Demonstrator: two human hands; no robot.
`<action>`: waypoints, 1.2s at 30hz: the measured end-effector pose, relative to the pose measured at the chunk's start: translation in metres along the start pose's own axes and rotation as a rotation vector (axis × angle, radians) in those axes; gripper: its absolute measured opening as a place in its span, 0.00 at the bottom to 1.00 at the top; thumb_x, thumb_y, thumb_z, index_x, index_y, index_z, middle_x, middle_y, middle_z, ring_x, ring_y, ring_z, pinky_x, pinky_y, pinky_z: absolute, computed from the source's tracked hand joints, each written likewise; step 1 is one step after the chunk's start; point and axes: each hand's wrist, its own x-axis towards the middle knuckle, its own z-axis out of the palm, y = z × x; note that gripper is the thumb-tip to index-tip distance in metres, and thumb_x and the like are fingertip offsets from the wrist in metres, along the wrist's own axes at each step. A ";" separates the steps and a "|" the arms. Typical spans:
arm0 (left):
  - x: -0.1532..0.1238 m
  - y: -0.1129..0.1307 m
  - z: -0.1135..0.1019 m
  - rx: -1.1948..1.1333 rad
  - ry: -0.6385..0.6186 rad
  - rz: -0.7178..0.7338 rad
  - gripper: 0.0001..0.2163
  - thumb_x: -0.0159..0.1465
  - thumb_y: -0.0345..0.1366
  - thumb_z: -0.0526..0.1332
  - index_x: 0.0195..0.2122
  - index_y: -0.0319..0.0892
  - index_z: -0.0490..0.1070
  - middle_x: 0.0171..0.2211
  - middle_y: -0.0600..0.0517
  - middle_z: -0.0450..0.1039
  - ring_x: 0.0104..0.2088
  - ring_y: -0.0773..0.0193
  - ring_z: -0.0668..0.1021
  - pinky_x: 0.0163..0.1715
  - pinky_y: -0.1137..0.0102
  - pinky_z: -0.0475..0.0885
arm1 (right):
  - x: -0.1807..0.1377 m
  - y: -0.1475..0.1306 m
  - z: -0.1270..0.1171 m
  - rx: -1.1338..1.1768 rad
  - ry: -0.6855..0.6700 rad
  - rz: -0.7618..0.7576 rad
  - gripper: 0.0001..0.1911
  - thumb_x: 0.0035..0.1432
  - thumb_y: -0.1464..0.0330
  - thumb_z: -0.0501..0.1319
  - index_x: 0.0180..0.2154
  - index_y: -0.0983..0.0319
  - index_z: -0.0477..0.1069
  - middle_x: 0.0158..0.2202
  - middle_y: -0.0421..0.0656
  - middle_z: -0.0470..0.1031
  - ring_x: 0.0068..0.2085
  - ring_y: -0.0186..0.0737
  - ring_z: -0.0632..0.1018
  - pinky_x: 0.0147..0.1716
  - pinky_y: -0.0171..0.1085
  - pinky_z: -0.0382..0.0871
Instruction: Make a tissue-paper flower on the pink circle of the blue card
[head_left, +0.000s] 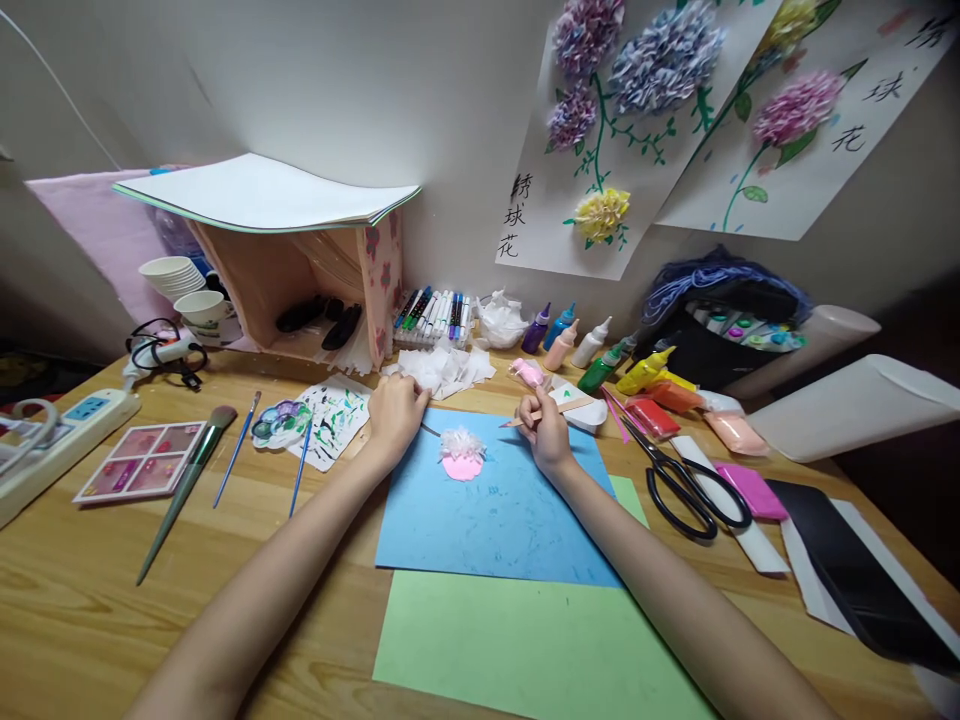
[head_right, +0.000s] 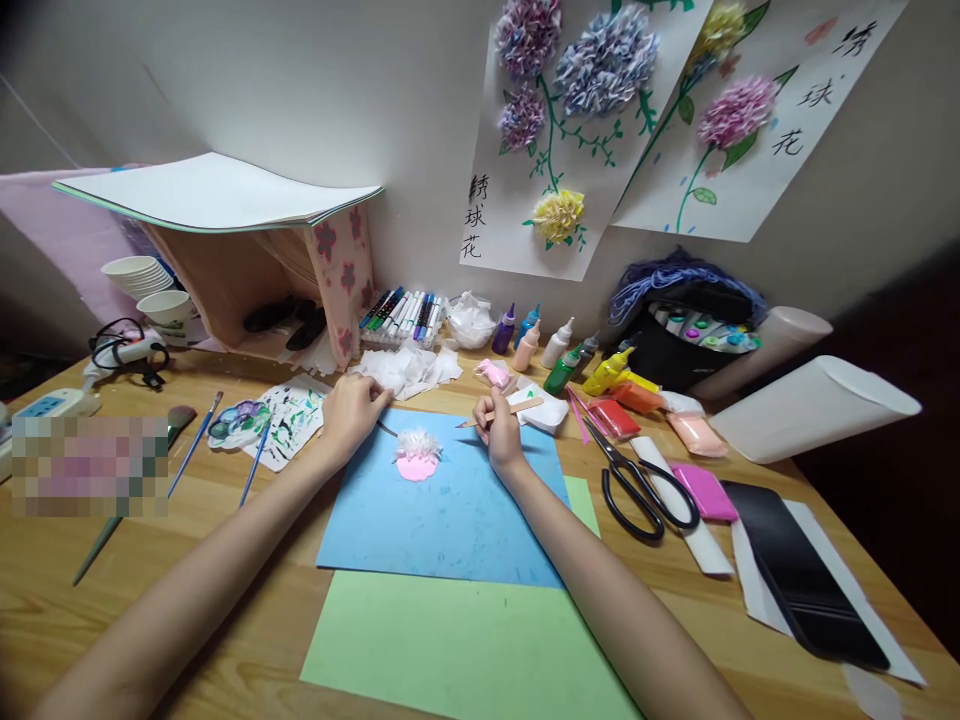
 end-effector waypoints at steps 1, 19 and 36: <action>0.001 0.001 0.000 0.001 -0.009 -0.008 0.11 0.60 0.39 0.55 0.24 0.41 0.70 0.30 0.45 0.72 0.38 0.54 0.73 0.35 0.66 0.66 | 0.000 0.000 0.000 -0.004 0.002 0.002 0.30 0.59 0.50 0.46 0.13 0.62 0.53 0.12 0.34 0.50 0.12 0.24 0.52 0.12 0.33 0.41; 0.000 0.003 -0.065 -0.943 -0.661 0.218 0.09 0.55 0.40 0.61 0.30 0.39 0.71 0.31 0.52 0.74 0.34 0.66 0.73 0.36 0.72 0.65 | 0.001 0.000 0.000 -0.006 0.033 -0.018 0.28 0.59 0.53 0.47 0.13 0.62 0.54 0.11 0.34 0.51 0.11 0.25 0.53 0.13 0.33 0.39; -0.053 0.013 -0.017 -0.270 -0.313 0.510 0.04 0.56 0.33 0.58 0.26 0.41 0.69 0.27 0.52 0.66 0.33 0.63 0.67 0.32 0.69 0.62 | -0.044 -0.009 0.010 -0.412 -0.366 -0.493 0.26 0.65 0.60 0.42 0.15 0.60 0.56 0.14 0.38 0.55 0.18 0.32 0.60 0.21 0.35 0.56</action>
